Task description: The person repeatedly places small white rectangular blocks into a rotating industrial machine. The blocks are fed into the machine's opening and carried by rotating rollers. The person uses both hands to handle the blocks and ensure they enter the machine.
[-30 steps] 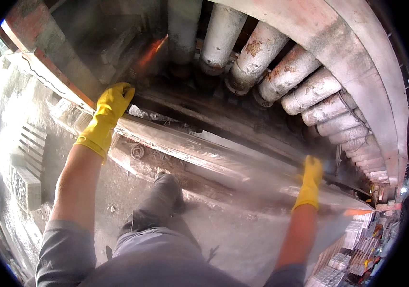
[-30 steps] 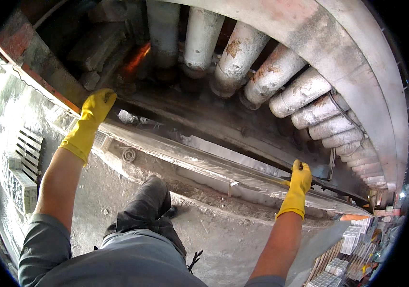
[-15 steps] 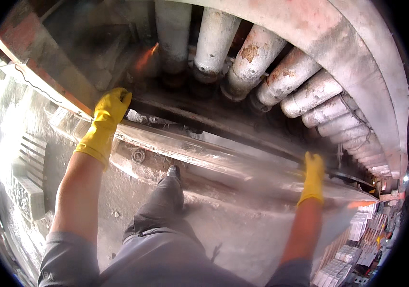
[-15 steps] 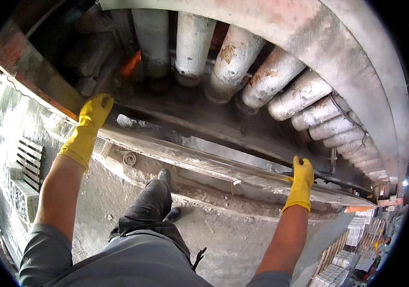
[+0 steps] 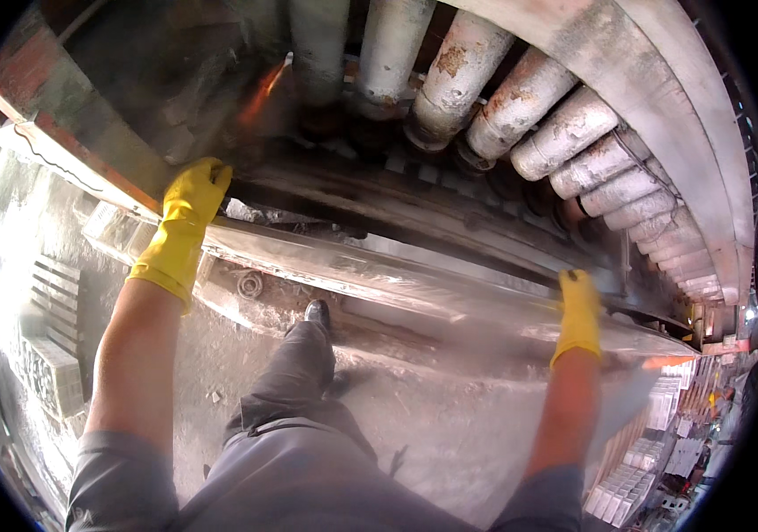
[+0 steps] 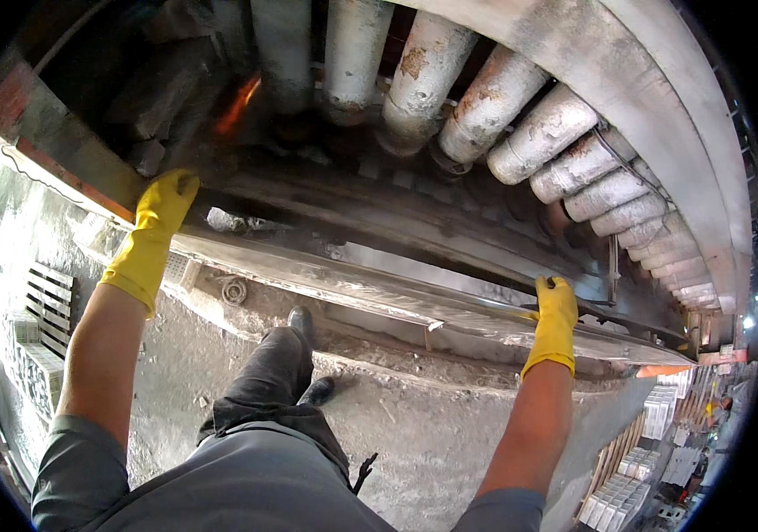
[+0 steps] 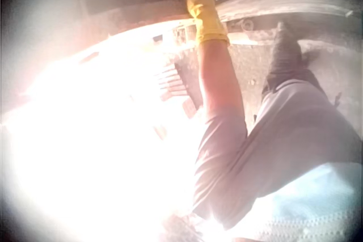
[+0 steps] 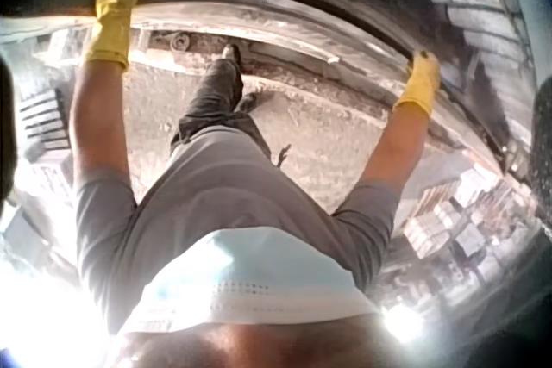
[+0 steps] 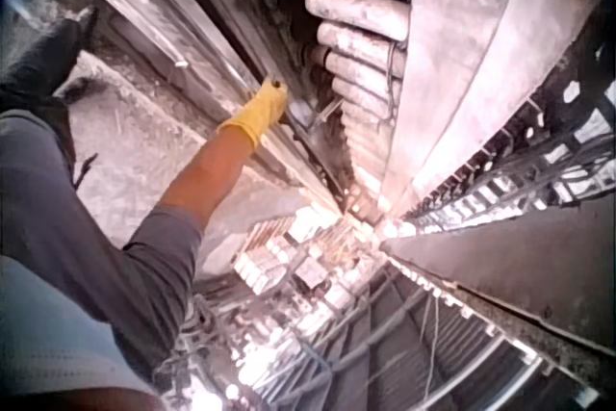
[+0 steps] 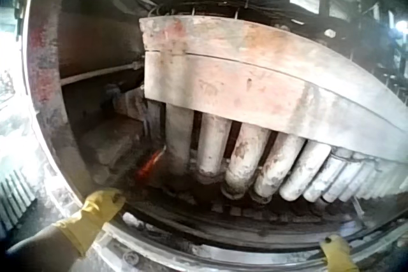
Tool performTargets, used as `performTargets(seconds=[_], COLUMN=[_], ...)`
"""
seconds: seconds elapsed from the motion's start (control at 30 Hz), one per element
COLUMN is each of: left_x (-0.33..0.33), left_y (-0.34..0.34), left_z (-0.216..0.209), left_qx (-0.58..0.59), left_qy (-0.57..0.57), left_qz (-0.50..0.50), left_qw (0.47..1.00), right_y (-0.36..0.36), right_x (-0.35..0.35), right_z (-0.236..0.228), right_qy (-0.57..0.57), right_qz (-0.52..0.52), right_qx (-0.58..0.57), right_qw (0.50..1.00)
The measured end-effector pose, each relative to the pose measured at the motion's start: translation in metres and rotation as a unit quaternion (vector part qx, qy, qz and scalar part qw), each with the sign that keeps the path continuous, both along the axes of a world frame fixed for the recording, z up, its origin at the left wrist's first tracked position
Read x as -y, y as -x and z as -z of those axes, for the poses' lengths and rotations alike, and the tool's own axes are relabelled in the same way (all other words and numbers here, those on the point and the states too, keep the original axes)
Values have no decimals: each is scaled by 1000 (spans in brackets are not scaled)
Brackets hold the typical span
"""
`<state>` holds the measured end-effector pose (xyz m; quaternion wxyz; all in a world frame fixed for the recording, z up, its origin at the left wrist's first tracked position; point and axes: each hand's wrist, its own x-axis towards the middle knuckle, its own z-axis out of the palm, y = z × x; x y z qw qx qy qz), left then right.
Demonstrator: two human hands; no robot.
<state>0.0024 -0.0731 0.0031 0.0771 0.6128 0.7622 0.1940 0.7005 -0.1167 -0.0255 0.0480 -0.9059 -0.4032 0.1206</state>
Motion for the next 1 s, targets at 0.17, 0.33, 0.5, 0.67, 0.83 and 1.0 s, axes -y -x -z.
performTargets(seconds=[0.17,0.33,0.5,0.67,0.83,1.0], left_x=[15,29,39,49,63,80], left_y=[-2,4,5,8,10,19], left_z=[1,0,3,4,4,12], left_qx=[-17,-7,-7,-15,-15,-9], left_qy=[-14,-13,-27,-19,-28,-43], left_qz=[2,-5,2,-3,-4,5], left_qw=[1000,1000,1000,1000,999,999], right_y=[6,8,18,16,24,22], right_x=[20,37,51,60,74,96], right_z=[-3,3,-8,-6,-8,0], right_qy=[-5,-41,-41,-39,-30,-29], right_qz=[20,46,52,53,50,54], right_qx=[-20,-49,-54,-54,-29,-25], right_qw=[1000,997,996,996,998,998])
